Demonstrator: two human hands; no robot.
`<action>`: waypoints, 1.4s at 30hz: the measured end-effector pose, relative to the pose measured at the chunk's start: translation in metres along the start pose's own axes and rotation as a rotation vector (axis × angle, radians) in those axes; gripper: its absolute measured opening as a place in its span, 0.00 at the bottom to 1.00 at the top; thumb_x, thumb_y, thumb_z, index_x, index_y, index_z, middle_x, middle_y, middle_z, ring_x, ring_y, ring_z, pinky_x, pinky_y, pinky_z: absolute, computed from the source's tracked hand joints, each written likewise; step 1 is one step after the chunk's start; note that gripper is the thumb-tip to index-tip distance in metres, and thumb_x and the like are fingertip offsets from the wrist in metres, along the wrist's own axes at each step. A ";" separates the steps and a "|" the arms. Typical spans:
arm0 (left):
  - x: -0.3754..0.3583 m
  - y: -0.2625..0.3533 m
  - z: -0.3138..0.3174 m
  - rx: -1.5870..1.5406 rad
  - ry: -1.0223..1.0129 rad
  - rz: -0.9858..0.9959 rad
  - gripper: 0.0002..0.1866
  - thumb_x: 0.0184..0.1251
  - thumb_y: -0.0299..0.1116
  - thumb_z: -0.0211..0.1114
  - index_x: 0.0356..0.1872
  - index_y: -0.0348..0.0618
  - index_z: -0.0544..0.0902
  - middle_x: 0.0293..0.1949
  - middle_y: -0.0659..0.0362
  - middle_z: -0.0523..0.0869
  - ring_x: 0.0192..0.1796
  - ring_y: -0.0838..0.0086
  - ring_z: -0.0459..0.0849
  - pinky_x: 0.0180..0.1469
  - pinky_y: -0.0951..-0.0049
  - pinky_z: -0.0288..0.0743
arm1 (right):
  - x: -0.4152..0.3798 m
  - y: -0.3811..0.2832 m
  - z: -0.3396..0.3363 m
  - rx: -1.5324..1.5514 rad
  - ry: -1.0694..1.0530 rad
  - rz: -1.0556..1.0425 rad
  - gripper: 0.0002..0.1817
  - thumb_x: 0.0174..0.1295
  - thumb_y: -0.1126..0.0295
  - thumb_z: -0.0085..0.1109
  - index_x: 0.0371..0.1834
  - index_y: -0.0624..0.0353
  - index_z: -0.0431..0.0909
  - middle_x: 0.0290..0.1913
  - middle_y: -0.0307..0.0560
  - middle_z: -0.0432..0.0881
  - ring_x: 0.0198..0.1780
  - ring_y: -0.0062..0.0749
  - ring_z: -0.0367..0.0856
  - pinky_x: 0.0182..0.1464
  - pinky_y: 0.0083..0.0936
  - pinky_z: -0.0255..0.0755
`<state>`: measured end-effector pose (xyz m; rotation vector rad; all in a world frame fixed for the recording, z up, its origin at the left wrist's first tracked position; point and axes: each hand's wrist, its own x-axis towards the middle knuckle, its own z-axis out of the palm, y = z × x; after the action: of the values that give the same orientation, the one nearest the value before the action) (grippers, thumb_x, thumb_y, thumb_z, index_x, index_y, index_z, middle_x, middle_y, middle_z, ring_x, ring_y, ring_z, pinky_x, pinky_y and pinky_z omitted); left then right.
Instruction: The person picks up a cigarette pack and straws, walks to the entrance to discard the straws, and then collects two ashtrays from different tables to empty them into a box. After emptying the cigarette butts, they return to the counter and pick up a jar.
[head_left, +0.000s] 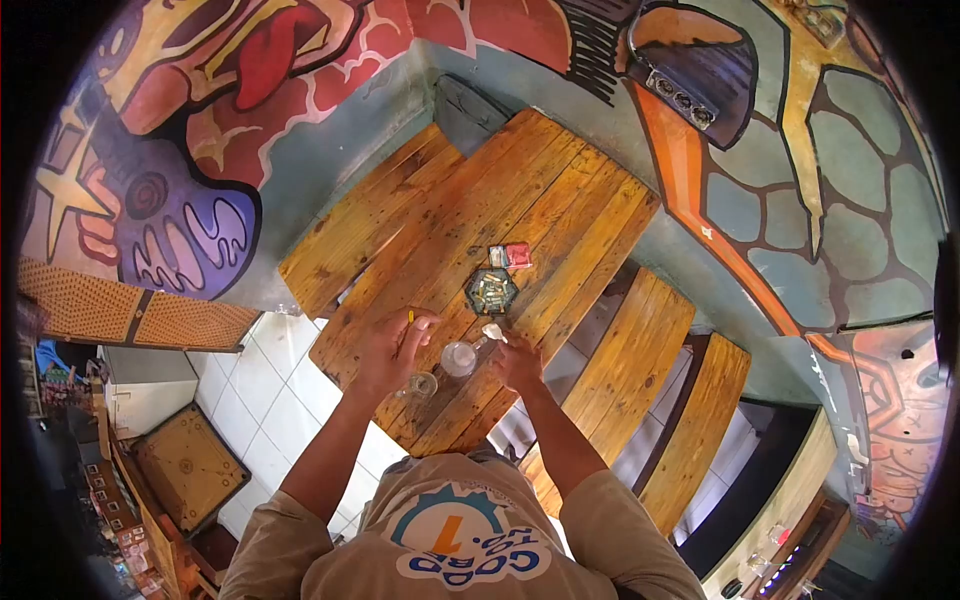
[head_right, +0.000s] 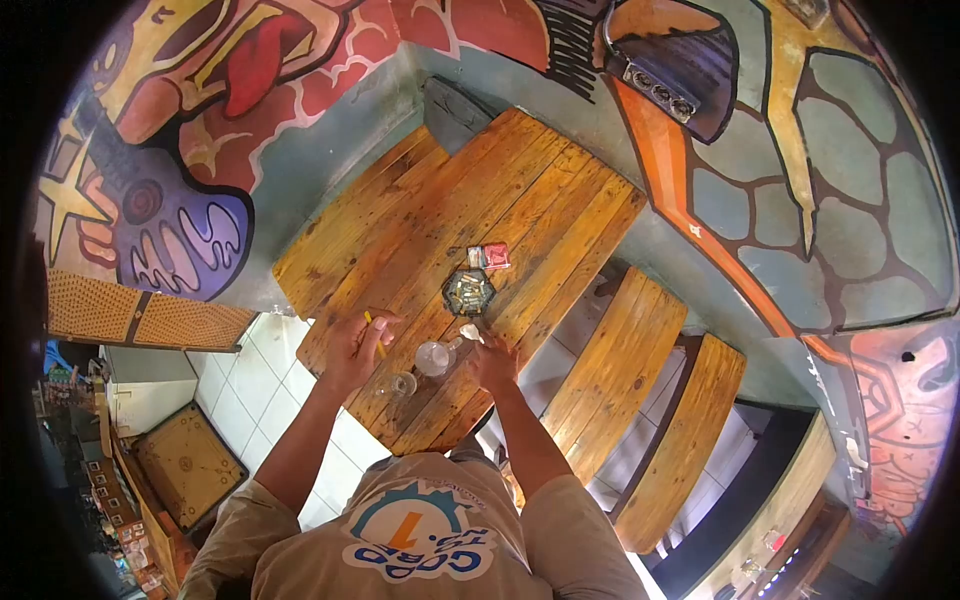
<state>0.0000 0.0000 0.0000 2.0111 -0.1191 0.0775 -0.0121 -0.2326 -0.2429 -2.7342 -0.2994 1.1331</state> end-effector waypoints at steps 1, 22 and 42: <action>-0.001 0.007 -0.004 0.076 -0.043 -0.048 0.14 0.79 0.42 0.60 0.45 0.43 0.87 0.22 0.58 0.82 0.24 0.73 0.81 0.30 0.70 0.73 | -0.012 0.001 0.001 0.245 0.177 -0.074 0.40 0.63 0.48 0.66 0.77 0.47 0.65 0.82 0.50 0.50 0.81 0.41 0.51 0.73 0.48 0.59; -0.007 -0.009 -0.012 -0.190 0.195 -0.452 0.15 0.70 0.39 0.72 0.43 0.38 0.82 0.31 0.64 0.85 0.32 0.83 0.80 0.33 0.77 0.74 | 0.036 0.000 -0.179 0.750 0.466 -0.342 0.15 0.66 0.66 0.63 0.56 0.49 0.82 0.57 0.45 0.86 0.60 0.41 0.83 0.59 0.36 0.76; -0.066 -0.019 -0.064 -0.150 0.151 -0.371 0.06 0.73 0.28 0.66 0.36 0.42 0.78 0.29 0.67 0.80 0.33 0.86 0.75 0.36 0.79 0.69 | 0.046 0.128 -0.099 1.045 1.050 0.044 0.31 0.54 0.61 0.78 0.61 0.56 0.78 0.49 0.48 0.86 0.51 0.38 0.85 0.55 0.32 0.78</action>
<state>-0.0630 0.0692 0.0034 1.8394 0.3351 -0.0162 0.1052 -0.3528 -0.2344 -1.9503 0.3919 -0.2584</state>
